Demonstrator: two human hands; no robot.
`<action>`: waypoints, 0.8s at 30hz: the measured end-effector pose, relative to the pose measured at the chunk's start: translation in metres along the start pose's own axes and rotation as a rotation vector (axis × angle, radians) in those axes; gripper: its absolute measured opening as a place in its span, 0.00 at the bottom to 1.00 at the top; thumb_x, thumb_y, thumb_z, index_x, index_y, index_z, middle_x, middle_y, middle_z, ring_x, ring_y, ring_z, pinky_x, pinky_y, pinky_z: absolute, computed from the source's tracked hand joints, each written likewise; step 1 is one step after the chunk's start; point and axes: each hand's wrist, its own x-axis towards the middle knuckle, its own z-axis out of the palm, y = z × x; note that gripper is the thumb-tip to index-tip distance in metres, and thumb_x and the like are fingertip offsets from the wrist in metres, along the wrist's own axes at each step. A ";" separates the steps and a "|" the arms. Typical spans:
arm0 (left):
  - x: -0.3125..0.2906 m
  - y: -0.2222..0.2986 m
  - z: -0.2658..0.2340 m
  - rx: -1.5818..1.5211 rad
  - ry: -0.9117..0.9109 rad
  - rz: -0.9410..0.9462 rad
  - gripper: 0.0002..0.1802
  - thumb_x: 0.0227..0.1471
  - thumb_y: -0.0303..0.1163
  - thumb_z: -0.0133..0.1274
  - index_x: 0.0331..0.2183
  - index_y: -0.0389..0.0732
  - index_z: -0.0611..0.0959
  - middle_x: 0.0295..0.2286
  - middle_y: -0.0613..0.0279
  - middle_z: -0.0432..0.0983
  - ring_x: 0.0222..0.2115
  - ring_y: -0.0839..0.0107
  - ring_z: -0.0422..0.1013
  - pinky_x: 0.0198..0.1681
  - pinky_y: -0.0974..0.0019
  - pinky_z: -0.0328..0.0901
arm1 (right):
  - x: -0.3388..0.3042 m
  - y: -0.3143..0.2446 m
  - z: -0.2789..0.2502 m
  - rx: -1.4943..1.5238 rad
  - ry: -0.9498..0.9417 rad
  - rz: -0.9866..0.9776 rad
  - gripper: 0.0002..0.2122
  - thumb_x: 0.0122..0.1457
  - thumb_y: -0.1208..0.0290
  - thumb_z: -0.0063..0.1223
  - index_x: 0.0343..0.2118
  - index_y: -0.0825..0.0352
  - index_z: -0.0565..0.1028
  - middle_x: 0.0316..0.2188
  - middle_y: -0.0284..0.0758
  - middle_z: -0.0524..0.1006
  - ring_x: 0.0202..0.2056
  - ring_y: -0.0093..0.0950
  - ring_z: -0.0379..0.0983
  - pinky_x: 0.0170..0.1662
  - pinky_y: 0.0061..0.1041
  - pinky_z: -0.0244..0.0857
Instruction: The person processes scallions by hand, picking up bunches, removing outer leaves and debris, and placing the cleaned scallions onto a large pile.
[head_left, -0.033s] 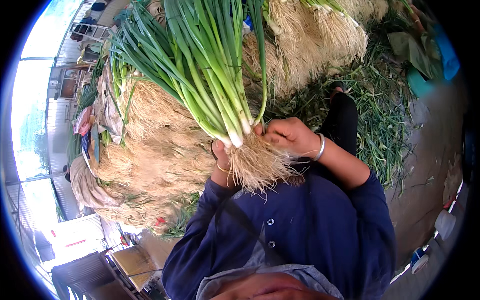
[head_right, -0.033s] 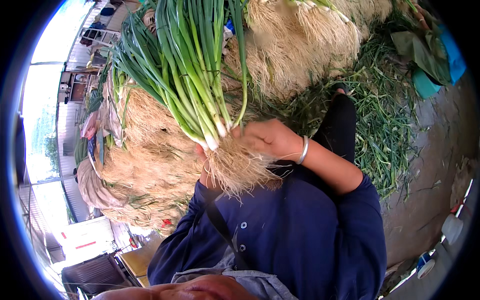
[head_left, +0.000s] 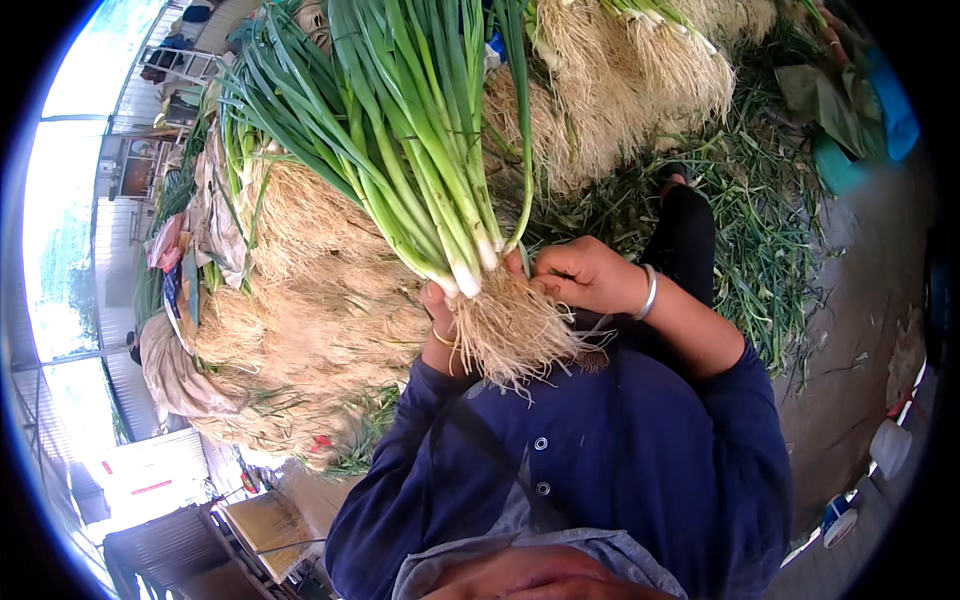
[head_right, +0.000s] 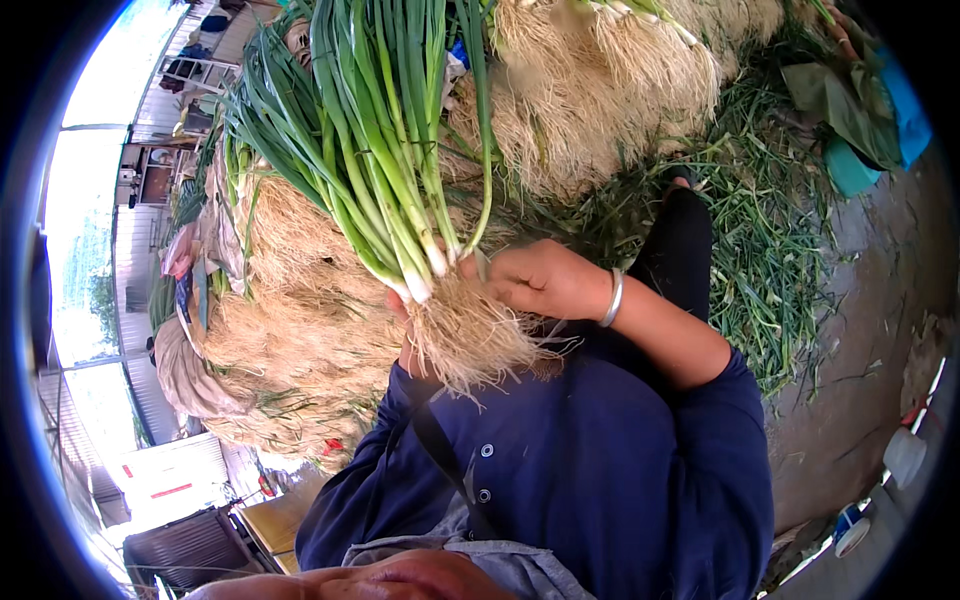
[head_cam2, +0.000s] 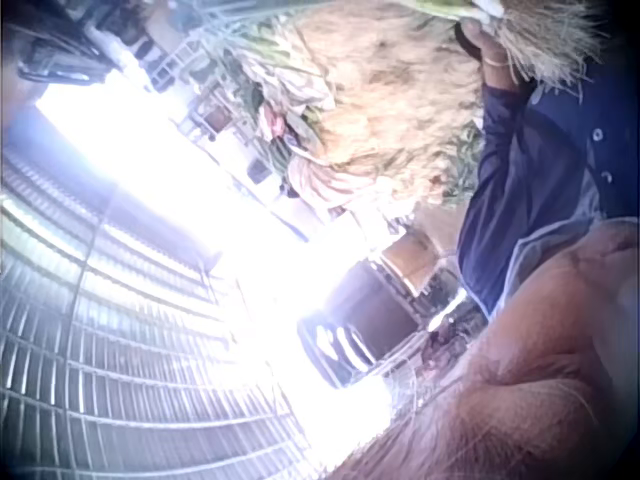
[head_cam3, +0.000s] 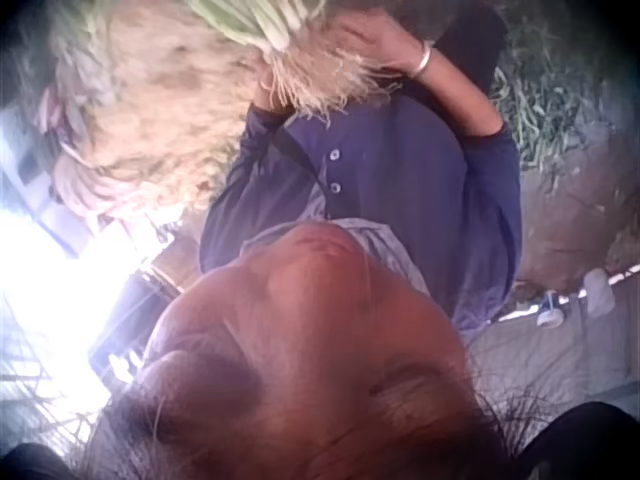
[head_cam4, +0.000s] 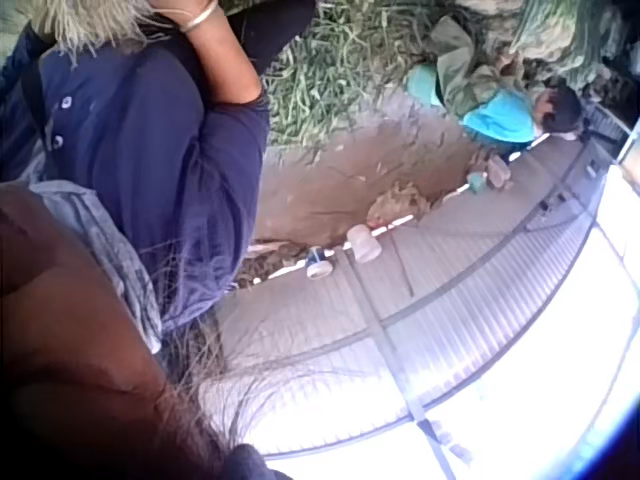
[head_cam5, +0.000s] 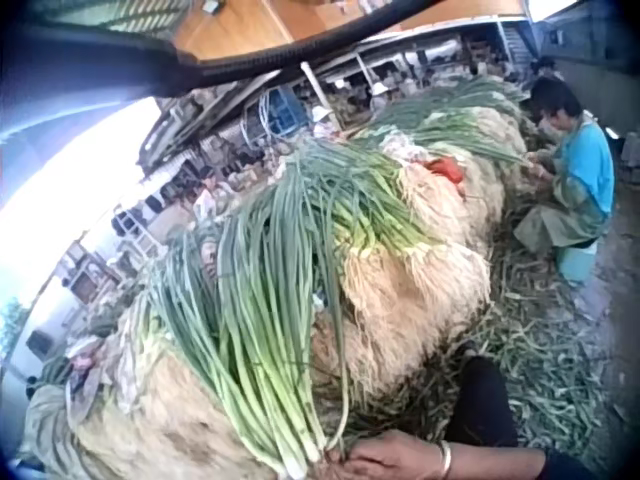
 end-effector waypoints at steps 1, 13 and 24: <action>0.000 0.001 -0.009 -0.007 -0.080 -0.042 0.48 0.34 0.69 0.54 0.47 0.40 0.67 0.36 0.53 0.66 0.33 0.65 0.68 0.32 0.67 0.69 | -0.002 -0.002 -0.015 -0.090 -0.157 0.056 0.07 0.53 0.70 0.53 0.27 0.67 0.70 0.21 0.41 0.71 0.21 0.36 0.67 0.27 0.27 0.63; -0.002 0.007 -0.009 -0.011 -0.104 0.024 0.49 0.36 0.69 0.50 0.48 0.37 0.68 0.36 0.49 0.71 0.34 0.63 0.70 0.32 0.68 0.69 | 0.039 -0.013 -0.016 -0.226 0.011 -0.260 0.05 0.56 0.75 0.47 0.32 0.61 0.75 0.29 0.32 0.77 0.30 0.28 0.74 0.34 0.24 0.67; -0.006 0.034 -0.012 -0.198 -0.262 -0.150 0.42 0.43 0.58 0.46 0.53 0.39 0.67 0.42 0.43 0.70 0.44 0.50 0.68 0.47 0.53 0.64 | -0.043 0.078 -0.030 -0.946 0.271 -0.009 0.15 0.48 0.80 0.51 0.42 0.68 0.70 0.32 0.43 0.72 0.27 0.42 0.72 0.32 0.33 0.67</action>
